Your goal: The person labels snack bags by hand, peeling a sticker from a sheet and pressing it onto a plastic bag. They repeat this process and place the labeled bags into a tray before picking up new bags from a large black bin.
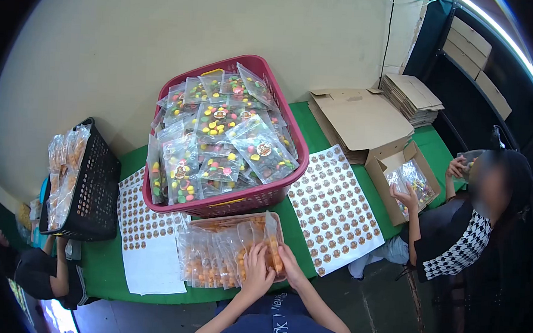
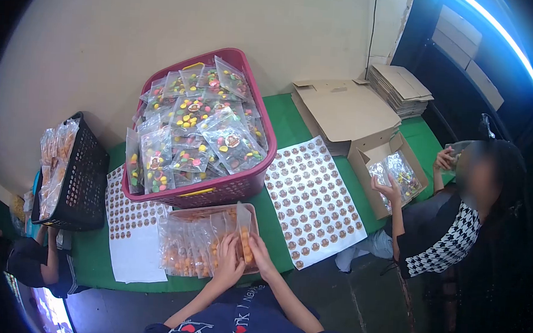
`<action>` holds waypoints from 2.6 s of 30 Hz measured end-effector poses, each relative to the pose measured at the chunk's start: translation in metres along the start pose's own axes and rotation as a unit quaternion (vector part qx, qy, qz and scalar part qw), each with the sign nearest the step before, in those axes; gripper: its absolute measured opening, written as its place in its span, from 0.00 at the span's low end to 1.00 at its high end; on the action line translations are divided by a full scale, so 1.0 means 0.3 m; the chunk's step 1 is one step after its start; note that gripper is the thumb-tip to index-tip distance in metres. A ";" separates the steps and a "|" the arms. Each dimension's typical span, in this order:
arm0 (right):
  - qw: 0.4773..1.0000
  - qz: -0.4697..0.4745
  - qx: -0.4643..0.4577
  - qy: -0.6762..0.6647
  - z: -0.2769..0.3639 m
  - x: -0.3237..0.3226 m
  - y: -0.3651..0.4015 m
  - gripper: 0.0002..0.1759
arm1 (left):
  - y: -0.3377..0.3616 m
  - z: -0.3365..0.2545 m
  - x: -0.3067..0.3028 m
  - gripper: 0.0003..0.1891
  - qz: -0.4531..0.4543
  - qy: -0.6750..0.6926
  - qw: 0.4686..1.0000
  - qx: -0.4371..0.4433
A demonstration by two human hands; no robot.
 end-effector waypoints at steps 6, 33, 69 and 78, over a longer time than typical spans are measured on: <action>0.902 -0.020 -0.042 0.429 0.013 -0.023 0.016 0.24 | 0.007 -0.004 -0.013 0.30 0.005 0.002 1.000 0.017; 0.918 -0.112 -0.164 0.344 0.006 -0.011 0.051 0.18 | 0.008 -0.011 -0.006 0.28 -0.009 -0.005 1.000 0.007; 0.960 -0.109 -0.119 0.229 0.026 -0.097 -0.011 0.22 | -0.002 -0.090 -0.018 0.30 -0.003 -0.121 0.992 -0.026; 0.959 -0.014 -0.109 0.261 -0.075 -0.007 -0.033 0.28 | -0.001 -0.017 0.031 0.26 0.022 -0.122 0.992 0.009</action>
Point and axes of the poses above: each hand's wrist, its own y-axis away from the middle knuckle, its own x-axis out of the palm, z = x × y, the point moved 1 cm from there along -y, towards the middle knuckle, and after that the axes turned 13 degrees about y, right-handed, at the moved point
